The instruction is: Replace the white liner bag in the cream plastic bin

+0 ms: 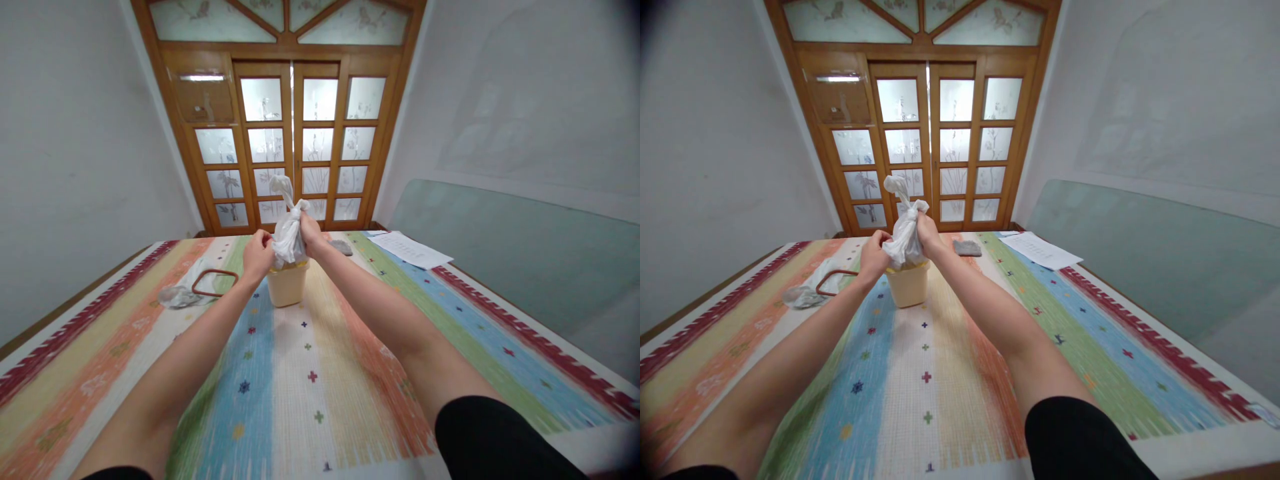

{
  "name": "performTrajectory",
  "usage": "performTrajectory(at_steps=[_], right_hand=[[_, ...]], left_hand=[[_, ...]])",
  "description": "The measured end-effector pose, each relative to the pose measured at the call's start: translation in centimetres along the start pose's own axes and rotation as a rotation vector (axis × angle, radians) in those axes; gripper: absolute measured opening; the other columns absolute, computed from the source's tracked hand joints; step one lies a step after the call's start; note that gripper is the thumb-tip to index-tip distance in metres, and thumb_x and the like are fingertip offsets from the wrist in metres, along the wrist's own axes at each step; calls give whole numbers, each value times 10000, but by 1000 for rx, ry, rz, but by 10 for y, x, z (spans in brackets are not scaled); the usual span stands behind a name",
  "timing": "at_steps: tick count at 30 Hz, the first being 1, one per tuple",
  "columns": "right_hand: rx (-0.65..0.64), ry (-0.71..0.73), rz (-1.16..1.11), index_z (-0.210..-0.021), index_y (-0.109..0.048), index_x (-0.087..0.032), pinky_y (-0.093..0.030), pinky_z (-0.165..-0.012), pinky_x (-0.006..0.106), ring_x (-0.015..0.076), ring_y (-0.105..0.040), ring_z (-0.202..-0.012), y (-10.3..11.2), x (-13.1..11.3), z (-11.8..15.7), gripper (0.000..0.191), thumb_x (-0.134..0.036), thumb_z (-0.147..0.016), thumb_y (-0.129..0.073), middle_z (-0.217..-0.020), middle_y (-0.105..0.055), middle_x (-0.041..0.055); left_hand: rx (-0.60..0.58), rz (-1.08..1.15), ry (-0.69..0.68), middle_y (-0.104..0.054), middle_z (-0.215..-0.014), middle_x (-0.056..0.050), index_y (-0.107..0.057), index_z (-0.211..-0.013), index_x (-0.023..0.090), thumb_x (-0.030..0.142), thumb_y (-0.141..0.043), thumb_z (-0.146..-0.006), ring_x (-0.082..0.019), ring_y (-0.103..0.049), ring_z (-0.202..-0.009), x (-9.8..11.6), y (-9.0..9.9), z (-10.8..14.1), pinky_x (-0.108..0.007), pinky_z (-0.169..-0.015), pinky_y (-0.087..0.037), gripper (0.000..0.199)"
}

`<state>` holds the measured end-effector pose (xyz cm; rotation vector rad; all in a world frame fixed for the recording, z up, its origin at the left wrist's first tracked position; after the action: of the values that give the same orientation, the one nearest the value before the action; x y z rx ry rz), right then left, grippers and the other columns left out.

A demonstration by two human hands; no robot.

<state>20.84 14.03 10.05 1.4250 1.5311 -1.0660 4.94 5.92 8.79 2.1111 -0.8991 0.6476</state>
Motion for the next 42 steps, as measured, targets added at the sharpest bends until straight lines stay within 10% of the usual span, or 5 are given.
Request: performTrajectory(at_steps=[10, 16, 25, 36, 42], right_hand=[[38, 277, 590, -796, -589, -225, -463, -884, 334, 240, -652, -910, 14, -3, 26, 346, -394, -1046, -420, -917, -703, 85], [30, 197, 617, -800, -603, -218, -464, -867, 337, 249, -657, -903, 20, 1, 28, 288, -334, -1020, -458, -921, -712, 95], [-159, 159, 405, -887, -660, -206, -464, -809, 277, 194, -638, -874, -22, 16, 32, 266, -308, -1012, -449, -925, -717, 30], [25, 299, 870, -789, -597, -214, -424, -899, 361, 247, -588, -917, 51, 21, 27, 271, -275, -1004, -442, -886, -657, 88], [11, 462, 564, -1069, -654, -194, -459, -973, 364, 232, -632, -1059, 60, 15, 47, 206, -245, -932, -508, -1100, -696, 94]], left_hand=[[-466, -86, -142, -717, -866, -62, -601, -989, 233, 257, -612, -875, -259, -652, -761, 5, -19, 14, -369, -757, -484, 118], [-322, 57, -216, -729, -1154, -85, -624, -1107, 218, 239, -637, -817, -272, -663, -1073, 8, -6, 14, -409, -986, -502, 291], [-122, -99, -136, -689, -915, -65, -631, -915, 219, 267, -538, -927, -234, -621, -849, -13, -4, 1, -346, -813, -466, 105], [-110, -162, -132, -675, -781, -69, -633, -718, 227, 329, -528, -969, -253, -613, -829, -46, 6, -3, -334, -806, -427, 291], [-173, -89, -194, -723, -967, -77, -693, -1049, 222, 277, -587, -928, -251, -646, -920, -20, -2, 5, -364, -853, -471, 170]])
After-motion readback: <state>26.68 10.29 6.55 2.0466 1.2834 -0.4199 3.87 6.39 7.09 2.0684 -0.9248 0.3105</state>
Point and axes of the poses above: each hand's wrist, its own z-axis away from the middle knuckle, its own y-axis out of the back of the hand, x = y × z, the point moved 6 cm from there along -z, towards the middle knuckle
